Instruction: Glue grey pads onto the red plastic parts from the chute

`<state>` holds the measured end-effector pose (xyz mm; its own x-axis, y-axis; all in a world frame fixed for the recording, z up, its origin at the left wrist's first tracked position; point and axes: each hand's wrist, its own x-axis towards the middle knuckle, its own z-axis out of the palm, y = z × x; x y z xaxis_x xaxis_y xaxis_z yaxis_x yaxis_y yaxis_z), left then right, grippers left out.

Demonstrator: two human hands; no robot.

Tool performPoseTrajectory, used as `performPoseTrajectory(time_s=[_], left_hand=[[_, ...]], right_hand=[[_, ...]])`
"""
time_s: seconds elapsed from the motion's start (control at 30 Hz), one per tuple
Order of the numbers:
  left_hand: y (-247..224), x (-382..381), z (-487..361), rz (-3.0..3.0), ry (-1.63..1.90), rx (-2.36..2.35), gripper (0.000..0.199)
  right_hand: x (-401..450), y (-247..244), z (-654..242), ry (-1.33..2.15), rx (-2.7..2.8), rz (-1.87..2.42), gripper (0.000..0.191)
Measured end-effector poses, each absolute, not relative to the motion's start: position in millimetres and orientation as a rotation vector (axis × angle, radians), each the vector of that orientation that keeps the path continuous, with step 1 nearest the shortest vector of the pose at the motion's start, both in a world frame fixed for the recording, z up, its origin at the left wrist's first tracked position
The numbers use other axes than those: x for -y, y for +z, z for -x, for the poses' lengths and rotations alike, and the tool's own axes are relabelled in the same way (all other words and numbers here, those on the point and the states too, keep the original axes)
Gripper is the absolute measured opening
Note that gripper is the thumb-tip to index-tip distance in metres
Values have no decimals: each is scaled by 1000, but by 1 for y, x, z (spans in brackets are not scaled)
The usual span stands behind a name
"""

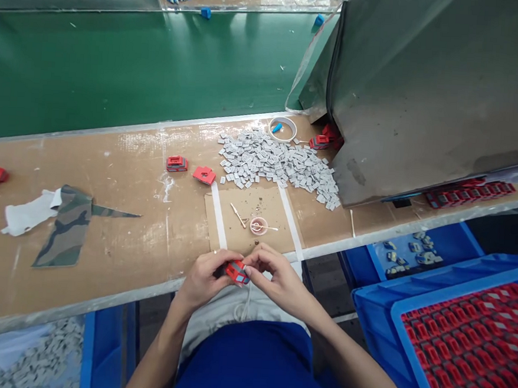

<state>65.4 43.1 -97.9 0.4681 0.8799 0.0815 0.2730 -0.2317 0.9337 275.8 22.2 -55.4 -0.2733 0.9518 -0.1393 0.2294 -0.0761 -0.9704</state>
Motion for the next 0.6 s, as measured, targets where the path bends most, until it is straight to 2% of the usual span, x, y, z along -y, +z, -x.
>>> performPoseTrajectory(time_s=[0.17, 0.3, 0.4, 0.5, 0.6], left_hand=[[-99, -44, -65, -1812, 847, -866, 27], [-95, -48, -65, -1864, 722, -848, 25], [-93, -48, -67, -1911, 724, -804, 21], [-91, -43, -70, -1883, 933, -750, 14], [-91, -33, -75, -1810, 1140, -796, 19]], right_hand=[[-23, -61, -275, 1707, 1320, 1292, 40], [-19, -71, -270, 1822, 1184, 1283, 52], [-15, -69, -270, 1782, 1190, 1293, 51], [-9, -58, -274, 1636, 1277, 1298, 41], [1, -52, -274, 1555, 1238, 1247, 35]])
